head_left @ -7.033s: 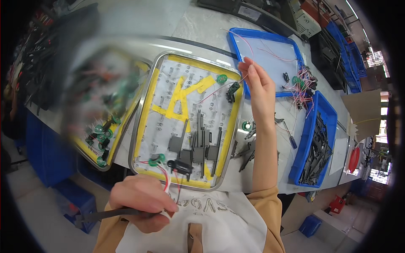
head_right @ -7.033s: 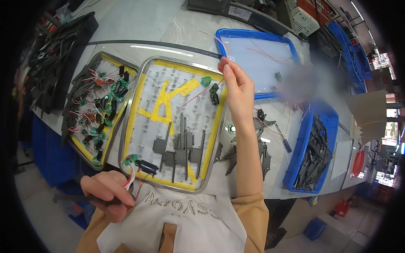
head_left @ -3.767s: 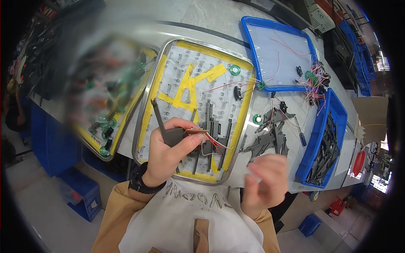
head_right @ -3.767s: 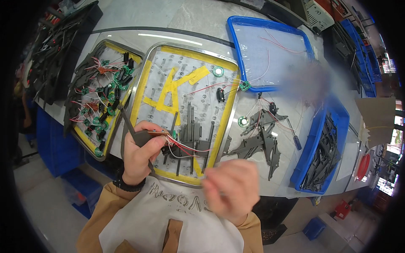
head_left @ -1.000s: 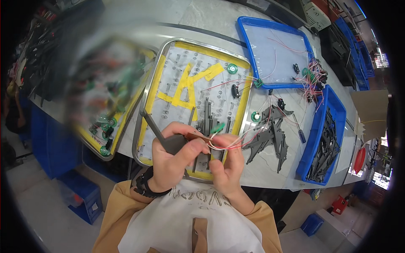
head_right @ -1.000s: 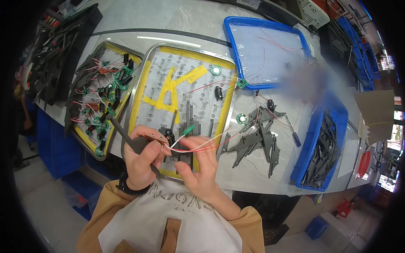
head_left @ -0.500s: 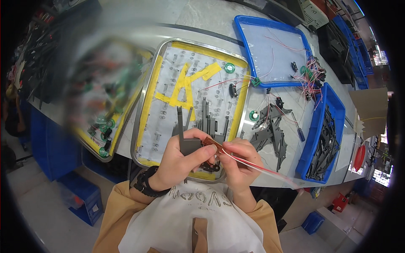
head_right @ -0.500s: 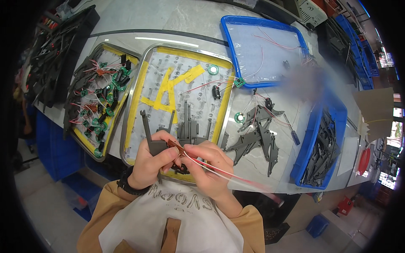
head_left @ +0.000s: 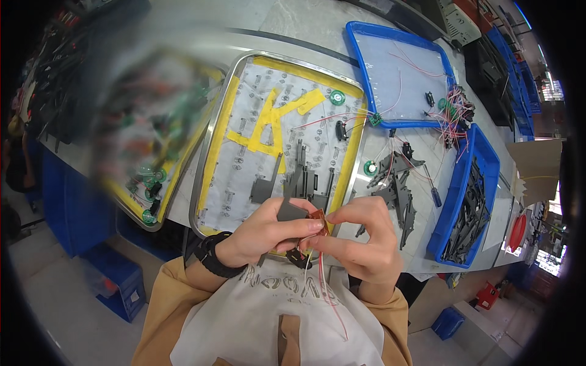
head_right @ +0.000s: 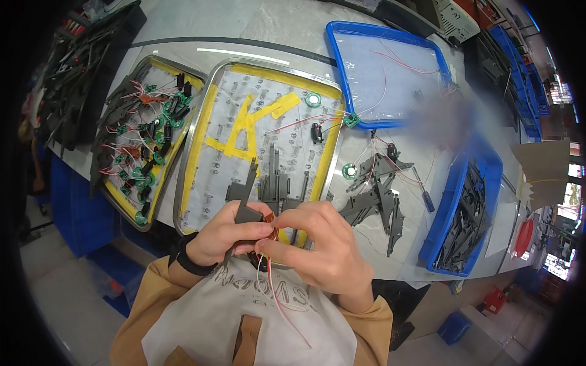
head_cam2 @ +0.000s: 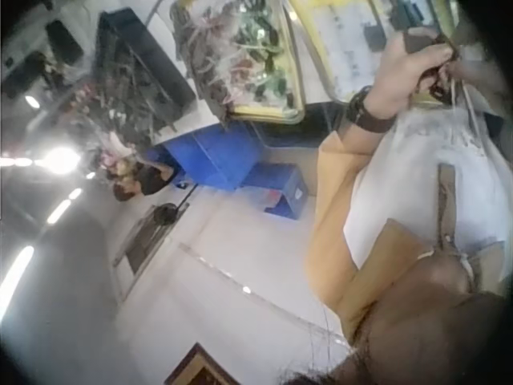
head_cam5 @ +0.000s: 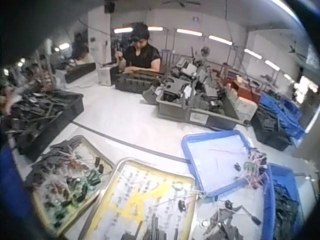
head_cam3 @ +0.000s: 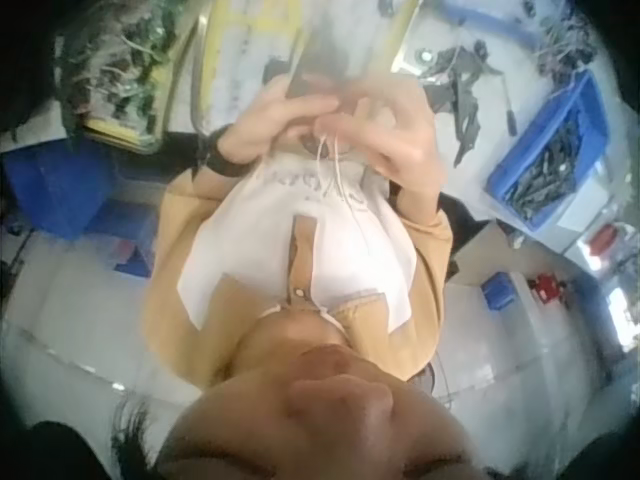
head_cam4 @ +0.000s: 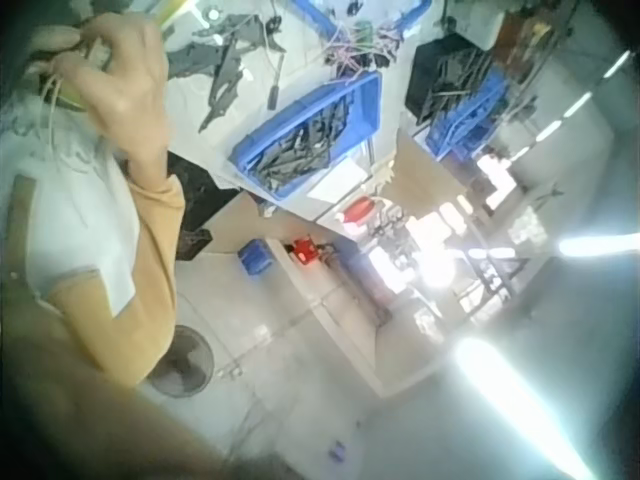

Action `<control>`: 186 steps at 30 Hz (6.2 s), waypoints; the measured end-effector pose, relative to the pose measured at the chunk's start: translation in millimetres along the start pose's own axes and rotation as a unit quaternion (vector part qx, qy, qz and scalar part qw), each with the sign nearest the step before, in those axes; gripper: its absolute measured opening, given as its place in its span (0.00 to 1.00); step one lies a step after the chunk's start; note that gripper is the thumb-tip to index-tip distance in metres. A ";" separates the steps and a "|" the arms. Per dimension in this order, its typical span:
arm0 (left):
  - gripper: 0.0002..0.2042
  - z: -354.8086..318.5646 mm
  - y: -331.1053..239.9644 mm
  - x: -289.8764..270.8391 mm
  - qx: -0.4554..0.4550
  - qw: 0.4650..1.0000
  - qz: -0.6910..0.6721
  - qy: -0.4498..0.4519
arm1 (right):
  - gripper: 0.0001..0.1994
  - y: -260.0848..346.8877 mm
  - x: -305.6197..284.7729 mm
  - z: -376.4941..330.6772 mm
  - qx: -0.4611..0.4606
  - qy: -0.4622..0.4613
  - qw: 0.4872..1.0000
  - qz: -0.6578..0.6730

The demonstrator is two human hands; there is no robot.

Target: The person assembles a toy component by connecting electronic wires and plastic toy parts to a circuit board. The person uses tweezers to manipulate the small parts.

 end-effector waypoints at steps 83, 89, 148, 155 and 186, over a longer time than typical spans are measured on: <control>0.19 15.6 -24.2 7.1 0.387 0.906 0.113 -0.129 | 0.02 -11.8 50.3 -41.1 0.121 -0.203 0.971 -0.034; 0.15 15.6 -20.4 4.9 0.453 0.840 0.259 -0.148 | 0.10 -1.7 52.4 -28.0 0.224 -0.150 0.953 0.138; 0.11 14.2 -7.1 14.9 0.470 0.824 0.291 -0.128 | 0.07 4.0 70.0 -23.8 0.138 -0.296 0.916 0.231; 0.12 13.2 -9.0 15.1 0.476 0.818 0.297 -0.125 | 0.08 4.0 71.4 -21.4 0.130 -0.312 0.916 0.215; 0.15 15.0 -10.3 13.5 0.488 0.782 0.344 -0.180 | 0.04 6.4 78.6 -15.0 0.263 -0.237 0.874 0.333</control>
Point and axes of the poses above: each hand's wrist, its own z-axis towards the middle knuckle, its own x-axis out of the palm, y = z × x, the point moved 1 cm from there along z, towards the middle knuckle, and after that the axes turned 11 degrees about x, right-handed, at the moved point
